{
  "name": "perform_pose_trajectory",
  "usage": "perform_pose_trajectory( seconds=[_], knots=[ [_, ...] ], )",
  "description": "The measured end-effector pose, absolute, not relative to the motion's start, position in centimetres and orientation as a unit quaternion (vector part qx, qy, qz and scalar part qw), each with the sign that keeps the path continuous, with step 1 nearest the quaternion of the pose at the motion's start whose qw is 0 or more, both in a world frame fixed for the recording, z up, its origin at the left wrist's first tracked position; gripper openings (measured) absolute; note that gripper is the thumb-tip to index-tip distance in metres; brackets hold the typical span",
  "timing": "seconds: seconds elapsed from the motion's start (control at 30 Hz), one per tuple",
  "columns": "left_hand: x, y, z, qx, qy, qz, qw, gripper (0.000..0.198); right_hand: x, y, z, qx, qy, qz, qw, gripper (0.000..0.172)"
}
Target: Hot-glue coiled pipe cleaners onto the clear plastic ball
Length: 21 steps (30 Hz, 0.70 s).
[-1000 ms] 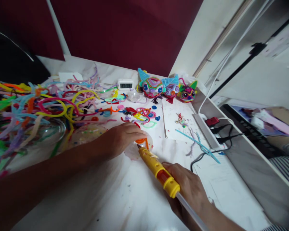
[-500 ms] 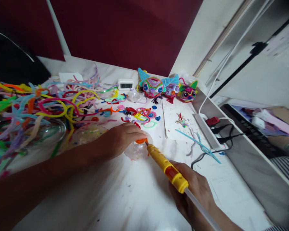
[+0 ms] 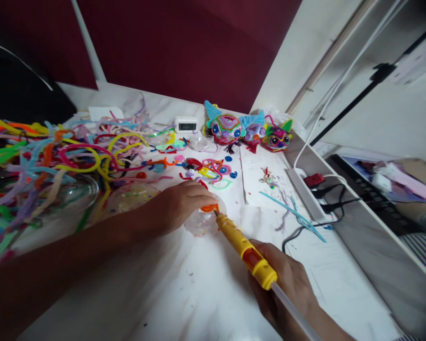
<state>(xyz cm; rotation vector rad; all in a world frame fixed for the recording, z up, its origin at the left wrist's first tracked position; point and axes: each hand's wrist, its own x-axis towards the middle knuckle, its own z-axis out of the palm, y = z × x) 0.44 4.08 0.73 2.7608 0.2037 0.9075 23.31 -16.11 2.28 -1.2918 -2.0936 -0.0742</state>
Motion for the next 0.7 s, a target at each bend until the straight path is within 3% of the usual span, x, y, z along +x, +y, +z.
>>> perform_pose_trajectory(
  seconds=[0.7],
  knots=[
    [0.51,4.11,0.85,0.944,0.081,0.295,0.128,0.038,22.89,-15.89,2.55,-0.508,-0.791,-0.055,0.336,0.036]
  ],
)
